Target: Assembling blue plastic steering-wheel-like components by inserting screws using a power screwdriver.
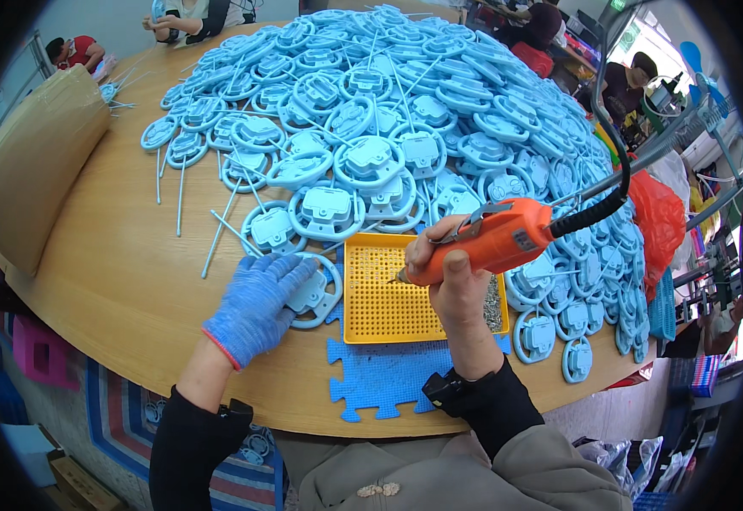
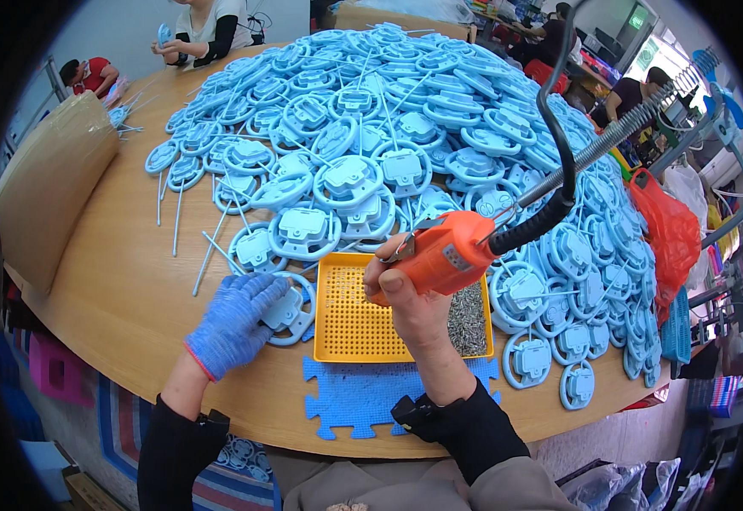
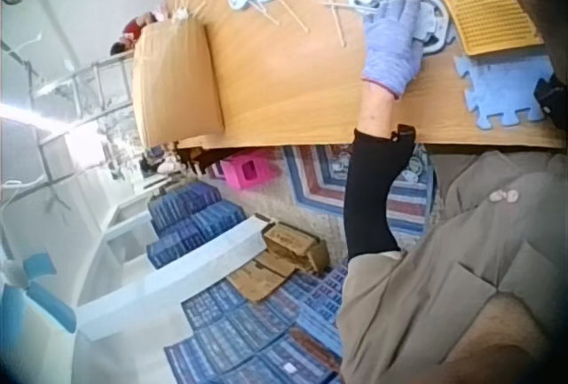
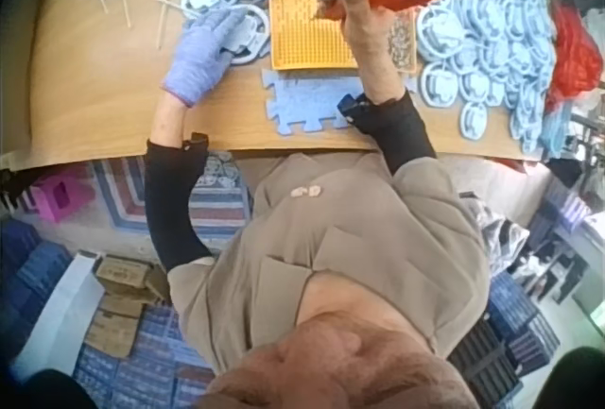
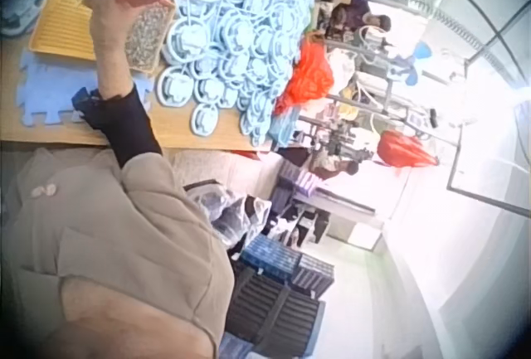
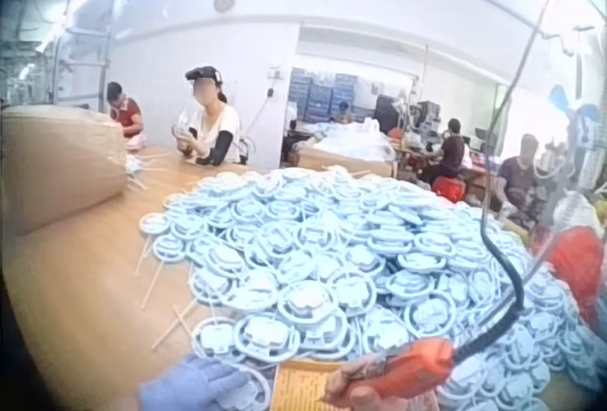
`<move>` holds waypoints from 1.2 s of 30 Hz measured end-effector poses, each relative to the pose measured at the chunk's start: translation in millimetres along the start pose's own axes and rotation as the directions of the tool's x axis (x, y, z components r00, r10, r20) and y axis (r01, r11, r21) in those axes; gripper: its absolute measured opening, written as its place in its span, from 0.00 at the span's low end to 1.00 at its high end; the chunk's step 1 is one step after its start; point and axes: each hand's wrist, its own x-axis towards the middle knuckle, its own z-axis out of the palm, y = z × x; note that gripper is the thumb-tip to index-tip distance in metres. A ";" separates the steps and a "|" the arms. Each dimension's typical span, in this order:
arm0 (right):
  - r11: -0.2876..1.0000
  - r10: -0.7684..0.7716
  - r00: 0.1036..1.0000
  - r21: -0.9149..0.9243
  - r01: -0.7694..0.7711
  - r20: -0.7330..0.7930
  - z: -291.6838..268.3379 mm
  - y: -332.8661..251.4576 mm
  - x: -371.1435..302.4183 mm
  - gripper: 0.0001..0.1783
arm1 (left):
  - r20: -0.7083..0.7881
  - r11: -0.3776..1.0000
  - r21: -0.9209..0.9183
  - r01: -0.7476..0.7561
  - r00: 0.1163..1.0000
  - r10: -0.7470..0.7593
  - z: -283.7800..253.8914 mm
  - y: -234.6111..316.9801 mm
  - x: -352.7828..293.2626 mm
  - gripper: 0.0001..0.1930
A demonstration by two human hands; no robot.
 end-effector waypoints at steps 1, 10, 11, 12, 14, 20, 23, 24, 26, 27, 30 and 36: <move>1.000 -0.003 1.000 -0.003 0.003 -0.005 -2.5 1.6 0.6 0.29 | -0.001 1.000 0.014 -0.012 1.000 0.012 -3.4 -2.3 -1.2 0.35; 0.997 0.011 1.000 0.076 -0.009 -0.021 -7.1 10.9 2.2 0.24 | -0.006 0.993 -0.007 0.116 0.993 -0.116 -13.5 20.1 -7.3 0.36; 0.997 0.010 1.000 0.076 -0.008 -0.019 -7.7 11.7 2.8 0.24 | -0.008 0.994 -0.021 0.108 0.994 -0.109 -12.7 20.6 -5.7 0.36; 0.997 -0.007 1.000 0.074 0.007 -0.009 -7.8 13.0 2.7 0.24 | -0.009 0.994 -0.019 0.111 0.994 -0.112 -9.0 18.7 -7.0 0.36; 0.997 -0.024 1.000 0.073 0.024 0.003 -5.6 12.9 3.4 0.24 | -0.094 0.999 -0.010 0.048 0.994 -0.048 -1.0 12.6 -10.5 0.37; 0.999 -0.018 1.000 0.038 0.018 0.008 1.5 8.9 2.2 0.25 | -0.102 0.993 -0.084 0.085 0.990 -0.094 3.5 13.5 -23.7 0.40; 0.997 -0.058 0.998 0.038 0.060 -0.040 6.0 -3.2 -0.3 0.27 | -0.083 0.993 -0.020 0.116 0.990 -0.117 -3.7 29.0 -18.0 0.42; 0.997 -0.058 0.998 0.043 0.059 -0.031 10.6 -13.6 -1.3 0.27 | -0.089 0.992 -0.017 0.124 0.988 -0.125 -1.3 29.8 -15.5 0.42; 0.984 -0.150 0.989 0.092 0.151 -0.016 25.6 -30.9 -0.5 0.29 | -0.104 0.997 -0.041 0.066 0.992 -0.070 7.0 25.2 -14.2 0.44; 0.985 -0.153 0.988 0.083 0.152 0.007 28.7 -36.8 -1.5 0.33 | -0.103 0.996 -0.037 0.080 0.991 -0.084 6.1 26.7 -12.1 0.45; 0.988 -0.091 0.992 0.132 0.079 0.082 47.8 -46.8 -12.4 0.34 | -0.018 0.976 -0.030 0.215 0.976 -0.216 -3.4 38.7 -23.9 0.43; 0.956 0.051 0.984 0.278 -0.098 0.171 60.4 -65.6 -48.4 0.39 | -0.189 0.956 -0.265 0.126 0.965 -0.179 7.9 103.7 -76.7 0.38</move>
